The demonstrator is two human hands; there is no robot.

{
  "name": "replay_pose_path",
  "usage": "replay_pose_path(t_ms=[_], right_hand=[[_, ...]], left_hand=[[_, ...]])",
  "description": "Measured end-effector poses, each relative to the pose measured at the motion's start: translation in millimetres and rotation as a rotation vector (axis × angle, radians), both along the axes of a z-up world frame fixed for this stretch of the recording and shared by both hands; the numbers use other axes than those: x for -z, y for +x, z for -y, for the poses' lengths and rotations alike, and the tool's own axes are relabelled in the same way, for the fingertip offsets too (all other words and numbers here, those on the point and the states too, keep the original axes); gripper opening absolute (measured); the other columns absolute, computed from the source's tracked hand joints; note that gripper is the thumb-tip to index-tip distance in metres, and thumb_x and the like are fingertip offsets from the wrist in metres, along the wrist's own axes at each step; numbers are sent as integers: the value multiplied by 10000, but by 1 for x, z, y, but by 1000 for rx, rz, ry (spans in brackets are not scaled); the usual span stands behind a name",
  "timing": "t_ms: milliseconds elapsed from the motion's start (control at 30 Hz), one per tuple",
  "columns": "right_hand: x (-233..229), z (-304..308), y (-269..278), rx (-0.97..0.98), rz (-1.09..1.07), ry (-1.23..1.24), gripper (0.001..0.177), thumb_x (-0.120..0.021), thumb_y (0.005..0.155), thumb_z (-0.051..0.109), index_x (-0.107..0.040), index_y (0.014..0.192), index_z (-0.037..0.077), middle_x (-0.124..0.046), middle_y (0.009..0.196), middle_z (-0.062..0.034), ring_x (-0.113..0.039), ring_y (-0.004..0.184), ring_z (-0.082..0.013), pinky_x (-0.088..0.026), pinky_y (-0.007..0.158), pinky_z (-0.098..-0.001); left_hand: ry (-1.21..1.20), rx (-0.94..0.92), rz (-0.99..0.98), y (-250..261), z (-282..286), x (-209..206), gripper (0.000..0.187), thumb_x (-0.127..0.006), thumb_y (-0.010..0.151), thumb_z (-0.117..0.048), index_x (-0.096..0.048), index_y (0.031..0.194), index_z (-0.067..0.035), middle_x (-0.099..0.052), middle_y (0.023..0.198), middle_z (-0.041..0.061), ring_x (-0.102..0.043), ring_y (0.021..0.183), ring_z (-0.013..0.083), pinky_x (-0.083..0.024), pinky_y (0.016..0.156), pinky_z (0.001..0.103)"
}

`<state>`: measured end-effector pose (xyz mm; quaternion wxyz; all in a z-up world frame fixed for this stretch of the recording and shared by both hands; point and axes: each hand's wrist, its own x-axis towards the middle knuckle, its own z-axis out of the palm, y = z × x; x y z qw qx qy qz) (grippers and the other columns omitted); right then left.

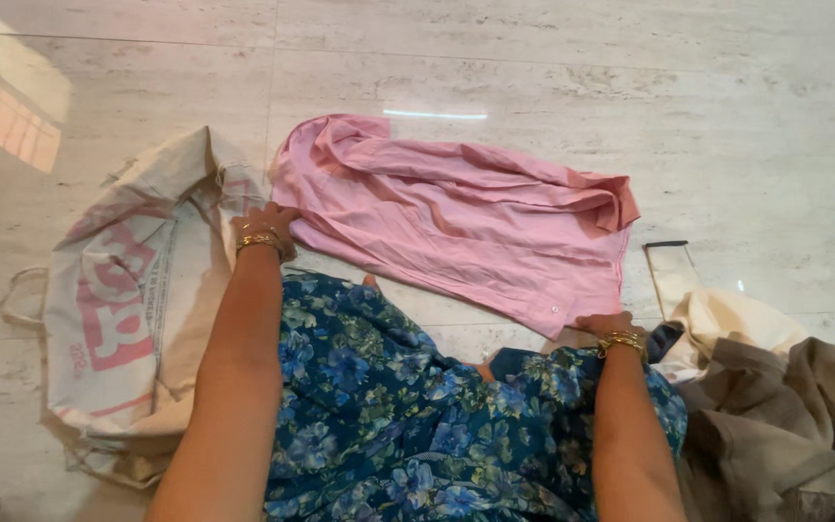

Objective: The person folds a pink shirt on the floor, places it into a white sack, and then begins to fold a pair of brown trousers. The person handles the items by hand, smoothing and aligning the fabric before folding.

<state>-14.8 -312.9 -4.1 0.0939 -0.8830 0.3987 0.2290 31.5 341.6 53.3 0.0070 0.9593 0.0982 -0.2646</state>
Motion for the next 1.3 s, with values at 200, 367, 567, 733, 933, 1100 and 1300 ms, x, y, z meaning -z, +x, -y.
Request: replay_pose_path(t_ms=[200,367,567,733,933,1100,1300], right_hand=[[1,11,9,51,-6,3,911,-906,706,404,-478,1338,-93,-643,1269,-289,-661,1142,-408,-539,946,-455],[-23,18,3,76,44,-103,703,-837,730,352,-566,1249,-36,-659,1230,-260,-662,1087,-414,-547,886,-490],[-67,26,-9,134,242,-375,470,-755,759,289,-671,1143,32,-678,1183,-225,-663,1021,-421,-557,813,-531],[-56,9,-15,-365,425,171,432,-715,773,213,-692,1190,101,-755,1119,-152,-713,1041,-333,-568,883,-467],[-14,-81,-19,-1032,-161,46,701,-917,604,382,-582,1189,189,-730,1103,-77,-697,1024,-289,-545,836,-475],[-22,-103,-27,-1329,-96,-148,543,-762,777,337,-578,1284,274,-731,1008,-48,-705,919,-263,-492,790,-473],[-20,-88,-15,-1270,-22,-334,190,-655,862,323,-734,1029,279,-749,899,-35,-711,889,-233,-466,870,-499]], left_hand=[[47,-78,-113,32,4,36,553,-772,835,-298,-586,1355,-339,-567,1412,14,-536,1302,255,-452,1051,516],[5,-35,-444,52,-1,85,418,-730,864,-310,-662,1274,-271,-651,1327,51,-622,1213,264,-506,1004,491],[-191,107,-407,43,-10,131,318,-680,898,-323,-752,1177,-190,-750,1225,95,-725,1106,275,-572,949,461],[-308,42,-198,45,-24,135,309,-652,916,-315,-810,1111,-136,-821,1170,127,-784,1048,288,-606,934,438],[-584,271,-161,53,16,128,437,-730,832,-357,-709,1252,-235,-743,1249,48,-691,1141,239,-537,993,371],[-459,357,-504,42,35,108,883,-914,628,-255,-531,1422,-293,-680,1346,25,-676,1189,241,-565,994,395],[-270,309,-648,50,38,103,782,-881,704,-312,-569,1421,-298,-666,1374,-4,-621,1190,197,-506,978,392]])
